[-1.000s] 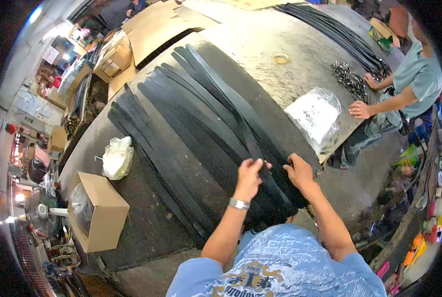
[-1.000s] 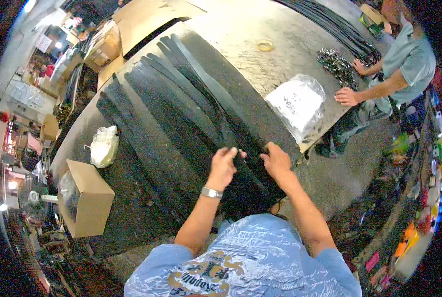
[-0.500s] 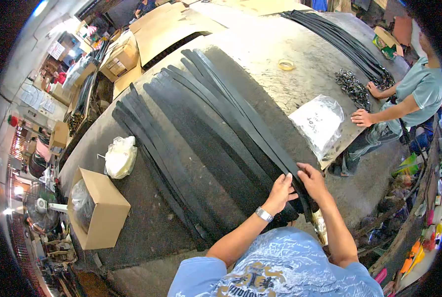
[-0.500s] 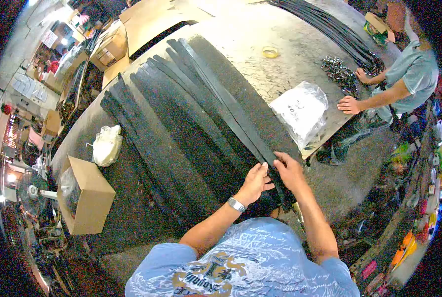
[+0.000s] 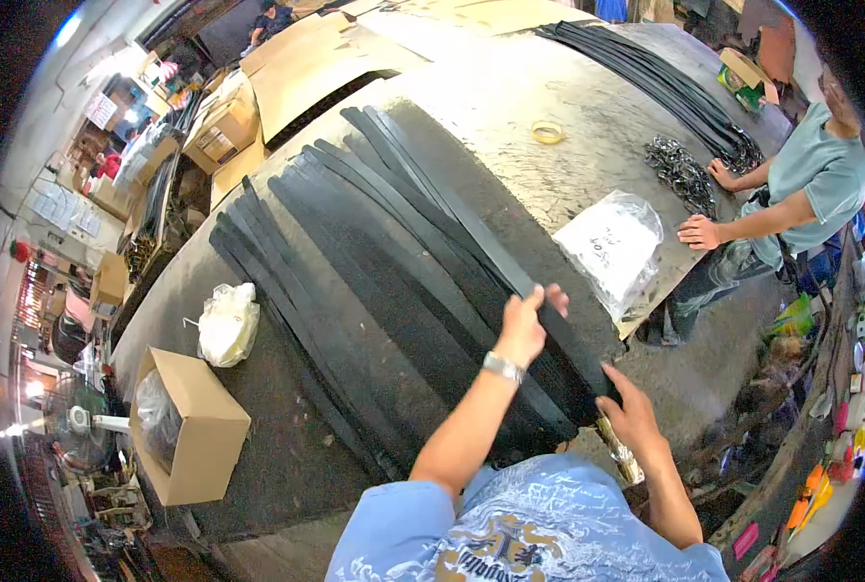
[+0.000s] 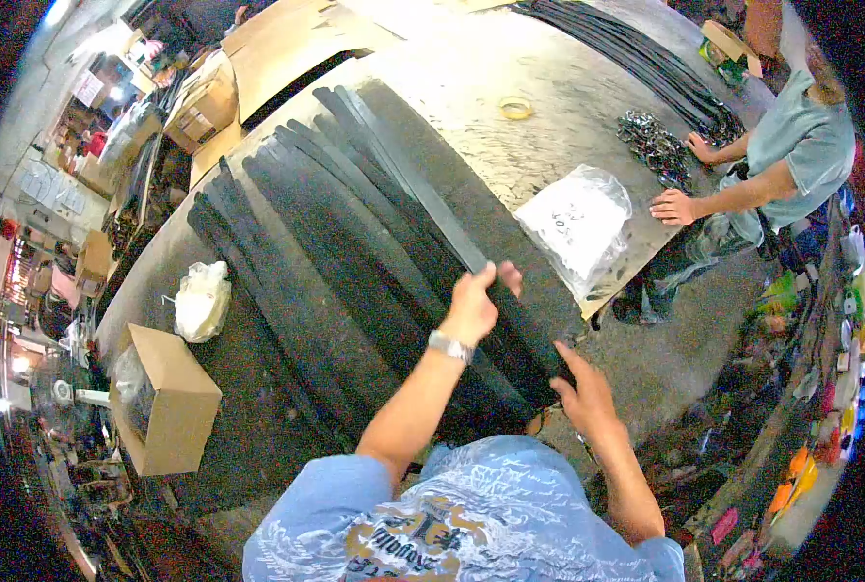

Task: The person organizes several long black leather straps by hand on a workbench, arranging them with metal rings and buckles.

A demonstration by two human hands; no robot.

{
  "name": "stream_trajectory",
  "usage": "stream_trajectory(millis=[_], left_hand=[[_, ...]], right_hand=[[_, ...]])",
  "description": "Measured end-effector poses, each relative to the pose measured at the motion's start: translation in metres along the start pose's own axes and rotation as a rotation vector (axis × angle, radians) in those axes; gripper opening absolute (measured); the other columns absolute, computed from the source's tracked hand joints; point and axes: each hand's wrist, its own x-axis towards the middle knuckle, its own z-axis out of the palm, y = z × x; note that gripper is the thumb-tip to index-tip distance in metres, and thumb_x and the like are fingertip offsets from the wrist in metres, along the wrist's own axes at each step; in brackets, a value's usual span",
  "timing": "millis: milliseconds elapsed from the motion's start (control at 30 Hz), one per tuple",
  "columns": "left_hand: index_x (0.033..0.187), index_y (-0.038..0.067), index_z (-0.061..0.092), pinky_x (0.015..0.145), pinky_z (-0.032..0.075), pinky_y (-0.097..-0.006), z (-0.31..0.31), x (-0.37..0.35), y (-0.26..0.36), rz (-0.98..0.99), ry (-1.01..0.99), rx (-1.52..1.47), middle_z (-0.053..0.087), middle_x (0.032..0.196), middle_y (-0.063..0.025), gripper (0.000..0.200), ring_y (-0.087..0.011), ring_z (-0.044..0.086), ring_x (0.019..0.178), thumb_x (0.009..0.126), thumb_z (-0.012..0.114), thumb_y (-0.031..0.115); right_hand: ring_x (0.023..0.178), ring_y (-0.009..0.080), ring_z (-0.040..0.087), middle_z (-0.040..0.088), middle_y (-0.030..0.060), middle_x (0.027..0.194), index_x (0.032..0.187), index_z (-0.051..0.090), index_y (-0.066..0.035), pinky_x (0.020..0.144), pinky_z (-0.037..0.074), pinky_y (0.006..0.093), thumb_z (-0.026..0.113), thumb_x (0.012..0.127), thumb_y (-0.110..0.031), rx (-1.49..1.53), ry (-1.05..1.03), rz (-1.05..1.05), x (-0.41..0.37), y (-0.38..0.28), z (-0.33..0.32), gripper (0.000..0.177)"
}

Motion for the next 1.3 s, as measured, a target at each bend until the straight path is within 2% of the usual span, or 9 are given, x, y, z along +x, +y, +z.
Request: stream_trajectory(millis=[333, 500, 600, 800, 867, 1067, 1133, 1167, 1300], left_hand=[[0.105, 0.0, 0.055, 0.07, 0.057, -0.0482, -0.006, 0.166, 0.099, 0.138, 0.115, 0.187, 0.065, 0.094, -0.0136, 0.013, -0.0312, 0.067, 0.078, 0.099, 0.055, 0.011], [0.113, 0.001, 0.056, 0.087, 0.052, -0.0475, 0.004, 0.203, 0.14, 0.193, 0.03, 0.19, 0.066, 0.107, -0.0128, 0.035, -0.0306, 0.064, 0.097, 0.082, 0.072, 0.001], [0.113, -0.002, 0.055, 0.084, 0.054, -0.0492, 0.004, 0.216, 0.158, 0.167, 0.047, 0.199, 0.065, 0.108, -0.0145, 0.036, -0.0315, 0.064, 0.095, 0.082, 0.072, -0.001], [0.121, -0.01, 0.048, 0.089, 0.051, -0.0426, -0.019, 0.296, 0.184, 0.385, 0.371, 0.573, 0.063, 0.117, -0.0209, 0.05, -0.0326, 0.063, 0.099, 0.08, 0.075, -0.002], [0.123, -0.005, 0.048, 0.087, 0.052, -0.0524, -0.023, 0.324, 0.214, 0.409, 0.375, 0.752, 0.061, 0.119, -0.0215, 0.051, -0.0338, 0.061, 0.106, 0.081, 0.075, 0.003], [0.118, -0.016, 0.053, 0.092, 0.052, -0.0426, -0.015, 0.357, 0.302, 0.684, 0.486, 1.14, 0.061, 0.123, -0.0242, 0.062, -0.0314, 0.061, 0.112, 0.076, 0.083, 0.02], [0.123, -0.015, 0.052, 0.102, 0.047, -0.044, 0.007, 0.327, 0.305, 0.805, 0.813, 1.617, 0.056, 0.13, -0.0279, 0.065, -0.038, 0.053, 0.124, 0.079, 0.078, 0.025], [0.129, -0.007, 0.053, 0.108, 0.04, -0.0479, -0.007, 0.337, 0.307, 0.926, 0.797, 1.724, 0.048, 0.139, -0.0284, 0.061, -0.0423, 0.042, 0.133, 0.082, 0.074, 0.028], [0.132, 0.017, 0.059, 0.108, 0.038, -0.0559, 0.0, 0.281, 0.279, 0.835, 0.6, 1.93, 0.044, 0.145, -0.0195, 0.053, -0.0406, 0.04, 0.135, 0.083, 0.073, 0.032]], right_hand=[[0.115, 0.0376, 0.06, 0.061, 0.0183, 0.13, 0.139, 0.052, -0.014, 0.093, 0.049, 0.045, 0.073, 0.078, -0.007, -0.32, 0.029, 0.358, -0.174, 0.14, -0.028, 0.065], [0.108, 0.0352, 0.064, 0.064, 0.0128, 0.126, 0.136, 0.055, -0.014, 0.089, 0.049, 0.0476, 0.075, 0.076, -0.006, -0.508, 0.025, 0.579, -0.22, 0.169, -0.034, 0.064], [0.108, 0.0354, 0.064, 0.064, 0.0133, 0.126, 0.135, 0.056, -0.014, 0.09, 0.049, 0.0465, 0.075, 0.076, -0.007, -0.521, 0.073, 0.466, -0.228, 0.175, -0.032, 0.063], [0.116, 0.0371, 0.059, 0.063, 0.0164, 0.127, 0.136, 0.055, -0.012, 0.098, 0.048, 0.0428, 0.073, 0.076, -0.004, -0.326, 0.075, 0.563, -0.178, 0.154, -0.017, 0.063], [0.115, 0.0373, 0.059, 0.062, 0.0186, 0.125, 0.139, 0.053, -0.013, 0.098, 0.048, 0.0431, 0.071, 0.077, -0.004, -0.307, 0.117, 0.413, -0.158, 0.161, -0.008, 0.065], [0.109, 0.0389, 0.061, 0.062, 0.02, 0.124, 0.141, 0.052, -0.016, 0.09, 0.047, 0.045, 0.069, 0.079, -0.006, -0.389, 0.066, 0.342, -0.043, 0.126, 0.005, 0.065], [0.107, 0.0394, 0.061, 0.063, 0.0203, 0.122, 0.141, 0.052, -0.016, 0.089, 0.047, 0.0451, 0.069, 0.08, -0.007, -0.377, 0.007, 0.385, -0.018, 0.119, 0.007, 0.064], [0.108, 0.0388, 0.061, 0.064, 0.0196, 0.12, 0.14, 0.052, -0.016, 0.091, 0.047, 0.0454, 0.071, 0.08, -0.008, -0.4, 0.02, 0.376, -0.017, 0.122, 0.008, 0.064], [0.111, 0.0363, 0.061, 0.065, 0.0188, 0.12, 0.136, 0.057, -0.015, 0.097, 0.046, 0.0443, 0.072, 0.081, -0.015, -0.328, 0.025, 0.412, -0.027, 0.134, 0.002, 0.057]])
